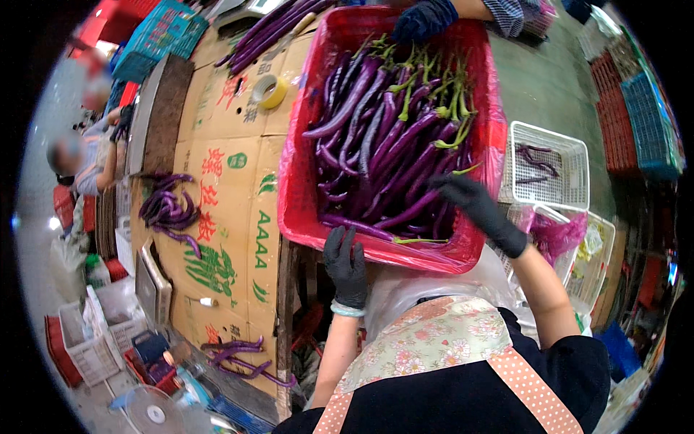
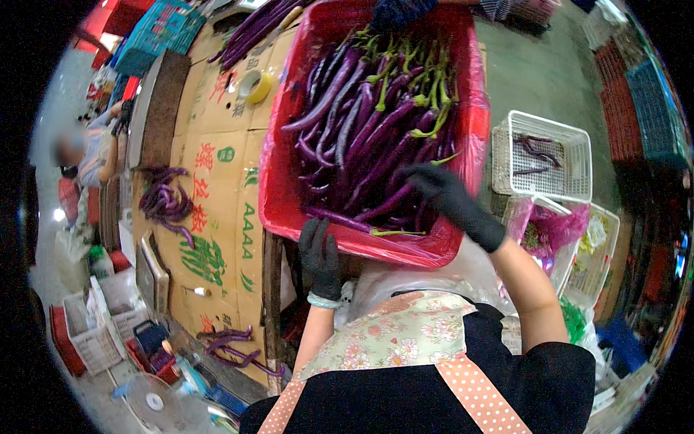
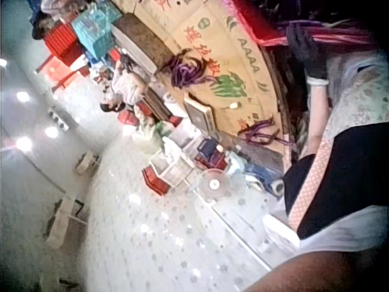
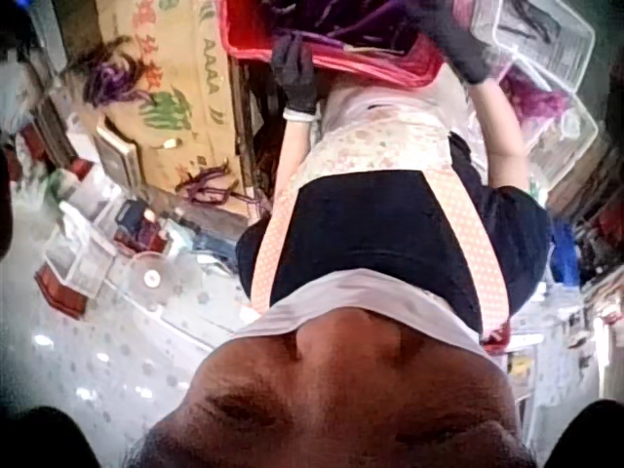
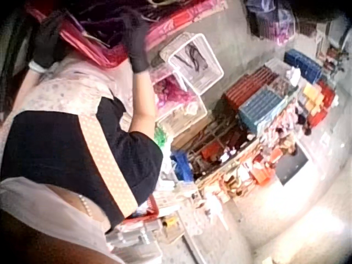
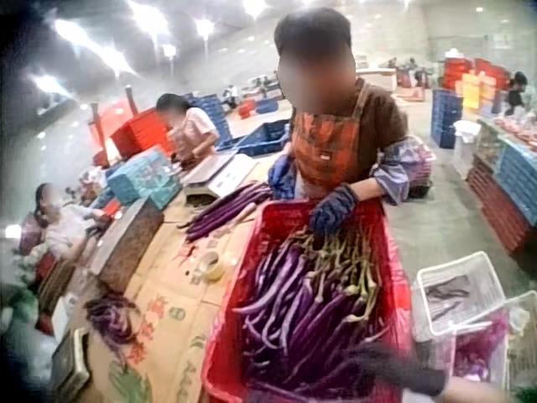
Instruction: The person trims the stems off long purple eggplants using a small knife and places them into a red basket. They also move a white basket and handle a plastic bag during the process.
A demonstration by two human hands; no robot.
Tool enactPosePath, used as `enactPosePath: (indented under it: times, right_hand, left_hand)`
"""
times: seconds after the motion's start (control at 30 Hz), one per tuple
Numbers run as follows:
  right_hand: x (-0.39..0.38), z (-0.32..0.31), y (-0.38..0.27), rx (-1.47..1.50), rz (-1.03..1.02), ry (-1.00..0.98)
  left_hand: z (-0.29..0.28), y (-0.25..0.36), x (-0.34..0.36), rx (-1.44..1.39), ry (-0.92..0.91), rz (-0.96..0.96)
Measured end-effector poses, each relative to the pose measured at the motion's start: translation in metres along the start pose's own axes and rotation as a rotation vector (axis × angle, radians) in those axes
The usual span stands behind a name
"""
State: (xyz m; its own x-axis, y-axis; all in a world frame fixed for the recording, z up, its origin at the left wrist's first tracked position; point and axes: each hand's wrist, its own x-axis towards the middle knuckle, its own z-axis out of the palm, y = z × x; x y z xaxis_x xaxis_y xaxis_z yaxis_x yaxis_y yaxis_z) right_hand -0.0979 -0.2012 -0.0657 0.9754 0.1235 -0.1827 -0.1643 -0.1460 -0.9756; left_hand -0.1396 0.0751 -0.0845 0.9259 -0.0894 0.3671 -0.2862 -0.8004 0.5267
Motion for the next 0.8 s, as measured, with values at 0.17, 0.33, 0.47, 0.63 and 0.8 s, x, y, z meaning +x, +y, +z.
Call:
enactPosePath:
  times: [0.17,0.33,0.47,0.63,0.8]
  right_hand:
    - [0.040,0.110,0.082,-0.886,-0.343,-0.610]
    - [0.063,0.120,0.088,-0.605,-0.284,-0.548]
    - [0.023,0.064,-0.064,-0.383,0.243,-0.540]
    - [-0.022,0.020,-0.002,-0.327,-0.038,-0.426]
    - [-0.015,0.045,0.005,0.526,0.620,-0.380]
  left_hand:
    - [0.003,0.009,-0.003,-0.037,0.090,-0.083]
    - [-0.002,0.019,-0.023,-0.199,0.222,-0.269]
    - [-0.014,0.031,-0.030,-0.543,0.249,-0.538]
    - [-0.026,0.047,0.003,-1.143,0.110,-0.811]
    - [0.011,0.014,0.001,-1.487,0.119,-0.834]
